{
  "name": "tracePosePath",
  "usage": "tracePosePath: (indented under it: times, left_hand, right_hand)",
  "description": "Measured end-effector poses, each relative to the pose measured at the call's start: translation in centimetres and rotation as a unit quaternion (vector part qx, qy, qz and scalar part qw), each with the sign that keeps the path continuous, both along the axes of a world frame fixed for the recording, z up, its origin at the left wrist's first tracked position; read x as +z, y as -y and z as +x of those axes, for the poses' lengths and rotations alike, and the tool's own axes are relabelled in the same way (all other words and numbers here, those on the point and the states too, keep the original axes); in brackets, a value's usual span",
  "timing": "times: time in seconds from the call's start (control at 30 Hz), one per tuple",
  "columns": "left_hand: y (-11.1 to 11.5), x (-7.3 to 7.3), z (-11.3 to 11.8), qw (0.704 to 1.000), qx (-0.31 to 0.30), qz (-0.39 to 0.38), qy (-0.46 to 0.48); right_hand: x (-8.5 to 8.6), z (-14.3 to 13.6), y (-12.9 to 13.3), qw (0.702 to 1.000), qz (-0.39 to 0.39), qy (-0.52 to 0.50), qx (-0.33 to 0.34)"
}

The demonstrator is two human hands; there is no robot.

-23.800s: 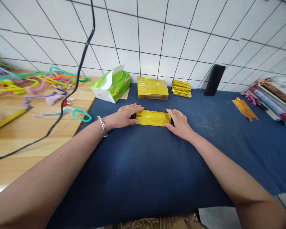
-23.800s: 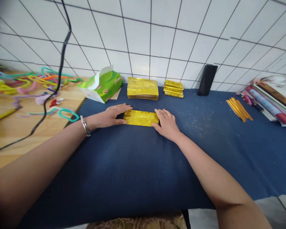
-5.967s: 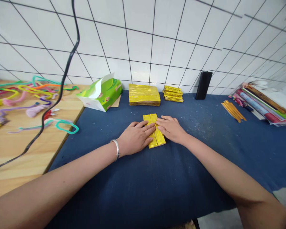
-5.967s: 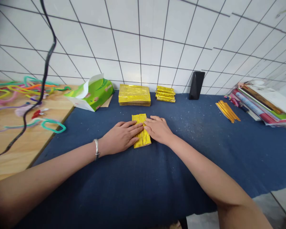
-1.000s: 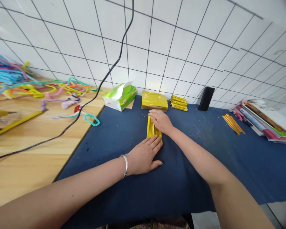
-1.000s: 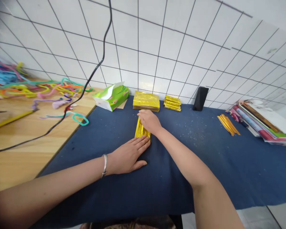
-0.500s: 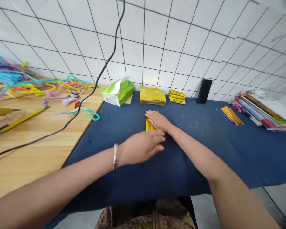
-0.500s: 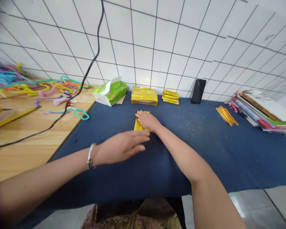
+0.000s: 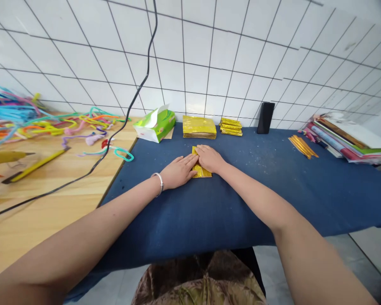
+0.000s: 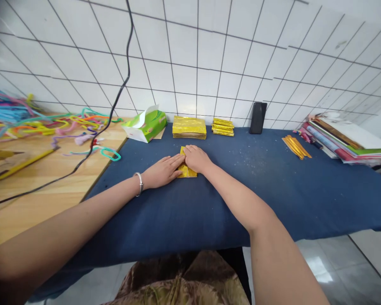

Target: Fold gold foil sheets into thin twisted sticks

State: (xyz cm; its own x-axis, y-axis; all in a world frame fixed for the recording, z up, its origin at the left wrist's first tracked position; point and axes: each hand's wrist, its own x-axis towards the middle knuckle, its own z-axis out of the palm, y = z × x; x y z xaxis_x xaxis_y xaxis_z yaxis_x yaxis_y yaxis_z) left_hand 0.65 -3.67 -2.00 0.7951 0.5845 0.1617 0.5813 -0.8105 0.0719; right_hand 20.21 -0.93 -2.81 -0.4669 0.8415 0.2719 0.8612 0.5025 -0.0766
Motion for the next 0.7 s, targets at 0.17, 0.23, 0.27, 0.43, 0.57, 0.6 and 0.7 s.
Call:
tracePosePath:
  times: [0.17, 0.23, 0.27, 0.43, 0.57, 0.6, 0.7]
  left_hand:
    - [-0.2, 0.0, 0.0, 0.999, 0.005, -0.002, -0.033]
    - [-0.3, 0.2, -0.1, 0.999, 0.000, -0.008, -0.043]
    - [-0.4, 0.4, -0.1, 0.999, -0.003, -0.013, -0.046]
    - [-1.2, 1.2, -0.5, 0.997, -0.017, -0.042, -0.064]
    - [-2.0, 1.8, -0.4, 0.994, -0.022, -0.067, -0.080]
    - [-2.3, 2.0, -0.4, 0.993, -0.023, -0.073, -0.085]
    - [-3.3, 2.4, -0.1, 0.991, -0.028, -0.089, -0.101]
  right_hand:
    - [0.3, 0.1, 0.0, 1.000, -0.011, 0.020, 0.012]
    - [0.6, 0.4, 0.0, 0.999, -0.017, 0.027, 0.020]
    - [0.7, 0.7, 0.1, 0.999, -0.022, 0.030, 0.020]
    - [1.3, 2.0, 2.0, 0.998, -0.054, 0.041, 0.006]
    - [1.6, 2.5, 3.9, 0.995, -0.088, 0.055, 0.013]
    - [1.7, 2.5, 4.2, 0.994, -0.093, 0.056, 0.011]
    - [2.1, 2.7, 4.4, 0.992, -0.111, 0.061, 0.016]
